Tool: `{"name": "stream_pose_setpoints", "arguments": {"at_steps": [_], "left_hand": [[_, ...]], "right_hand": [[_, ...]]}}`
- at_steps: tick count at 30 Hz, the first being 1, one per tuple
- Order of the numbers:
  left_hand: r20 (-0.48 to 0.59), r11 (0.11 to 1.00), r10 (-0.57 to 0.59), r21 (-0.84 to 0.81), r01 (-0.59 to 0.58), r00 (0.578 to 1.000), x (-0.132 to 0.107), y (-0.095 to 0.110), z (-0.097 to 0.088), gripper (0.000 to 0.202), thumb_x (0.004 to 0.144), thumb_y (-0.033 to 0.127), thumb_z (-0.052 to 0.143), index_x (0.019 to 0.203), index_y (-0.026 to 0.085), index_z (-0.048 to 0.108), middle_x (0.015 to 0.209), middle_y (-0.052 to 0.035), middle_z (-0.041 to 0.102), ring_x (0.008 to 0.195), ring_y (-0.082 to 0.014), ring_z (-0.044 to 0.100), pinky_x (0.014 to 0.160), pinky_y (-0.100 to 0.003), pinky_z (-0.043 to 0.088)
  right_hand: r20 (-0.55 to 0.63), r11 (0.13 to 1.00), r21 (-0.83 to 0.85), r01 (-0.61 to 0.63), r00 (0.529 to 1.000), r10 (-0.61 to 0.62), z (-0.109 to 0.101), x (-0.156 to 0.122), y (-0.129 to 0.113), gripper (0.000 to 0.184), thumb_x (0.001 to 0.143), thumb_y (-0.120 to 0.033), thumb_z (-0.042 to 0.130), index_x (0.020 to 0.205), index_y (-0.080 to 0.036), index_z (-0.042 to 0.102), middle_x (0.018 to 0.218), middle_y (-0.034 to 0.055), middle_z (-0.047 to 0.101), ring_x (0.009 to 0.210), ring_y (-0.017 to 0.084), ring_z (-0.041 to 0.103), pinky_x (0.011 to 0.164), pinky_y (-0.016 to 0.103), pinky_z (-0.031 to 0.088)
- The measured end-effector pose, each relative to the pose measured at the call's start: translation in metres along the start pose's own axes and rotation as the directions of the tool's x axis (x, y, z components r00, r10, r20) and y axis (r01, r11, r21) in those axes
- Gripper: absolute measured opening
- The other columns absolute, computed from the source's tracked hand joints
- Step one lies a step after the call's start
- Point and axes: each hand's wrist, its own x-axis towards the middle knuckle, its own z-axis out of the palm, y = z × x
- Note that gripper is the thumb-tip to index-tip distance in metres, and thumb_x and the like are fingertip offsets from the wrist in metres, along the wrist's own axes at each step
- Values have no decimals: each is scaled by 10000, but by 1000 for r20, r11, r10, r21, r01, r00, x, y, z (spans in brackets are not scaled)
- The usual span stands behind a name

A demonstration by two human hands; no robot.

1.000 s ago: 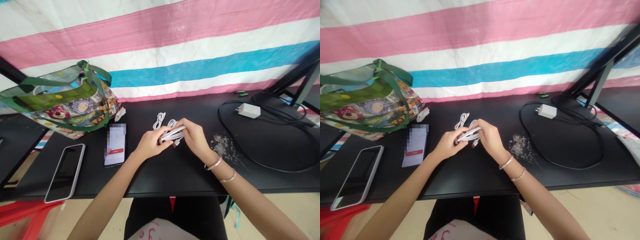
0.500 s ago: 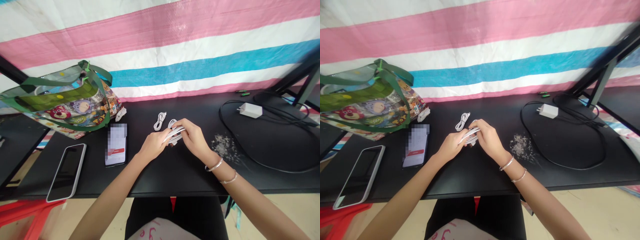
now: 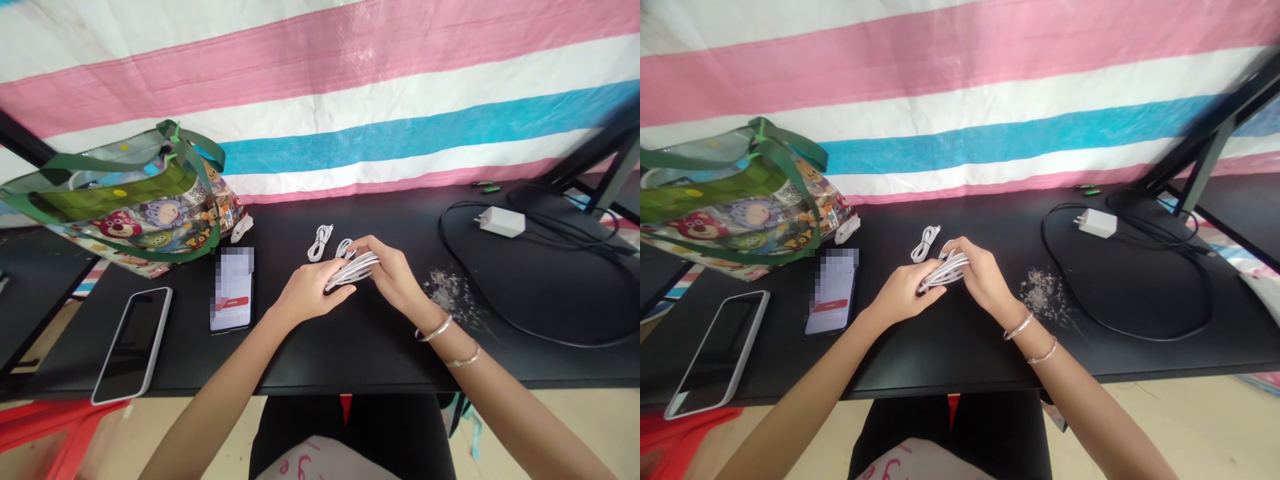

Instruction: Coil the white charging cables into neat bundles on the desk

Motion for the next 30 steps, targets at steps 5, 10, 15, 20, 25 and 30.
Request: {"name": "stream_pose_setpoints", "arguments": {"at_steps": [5, 10, 15, 20, 25, 30], "left_hand": [[-39, 998, -4, 58, 6, 999, 0, 0, -1, 300, 835, 359, 545, 1084, 202, 605, 769, -6, 648, 704, -176, 619, 648, -267, 452], [-105, 995, 50, 88, -41, 993, 0, 0, 6, 262, 843, 348, 520, 1037, 189, 596, 933, -56, 668, 884, -215, 623, 737, -312, 501], [-53, 998, 69, 11, -68, 996, 1, 1, 14, 262, 823, 330, 552, 1042, 186, 559, 991, -75, 665, 976, -244, 604, 816, -363, 515], [98, 968, -44, -241, 67, 994, 0, 4, 13, 250, 838, 276, 524, 1067, 176, 525, 843, -35, 646, 737, -188, 620, 695, -322, 501], [290, 789, -65, -570, 227, 955, 0, 7, 9, 387, 830, 206, 516, 1210, 174, 452, 729, 25, 594, 596, -114, 566, 640, -269, 477], [406, 659, -55, -671, 339, 912, 0, 6, 4, 510, 841, 325, 551, 1309, 191, 400, 727, 40, 557, 504, -68, 427, 510, -221, 388]], "right_hand": [[-45, 975, -219, 35, 998, -46, 3, -4, 1, 397, 686, -18, 379, 955, -234, 575, 774, -6, 652, 657, 148, 592, 601, 240, 437], [-36, 909, -364, 201, 973, -229, 11, -5, -3, 353, 792, -34, 379, 1003, -227, 586, 863, 48, 678, 776, 201, 579, 659, 296, 481], [-27, 895, -363, 259, 957, -288, 15, -5, -4, 283, 892, -126, 375, 1048, -235, 585, 973, 76, 675, 938, 241, 560, 752, 371, 503], [2, 927, -257, 274, 959, -283, 13, -5, -2, 261, 914, -157, 355, 1042, -239, 567, 971, 78, 652, 1069, 242, 541, 841, 401, 501], [27, 940, -173, 293, 956, -293, 13, -5, 5, 253, 907, -154, 350, 1032, -227, 557, 994, 84, 638, 1105, 230, 538, 832, 372, 506], [18, 943, -133, 306, 952, -307, 14, -6, 11, 270, 933, -211, 318, 1045, -235, 562, 968, 73, 638, 983, 218, 570, 812, 365, 500]]}}
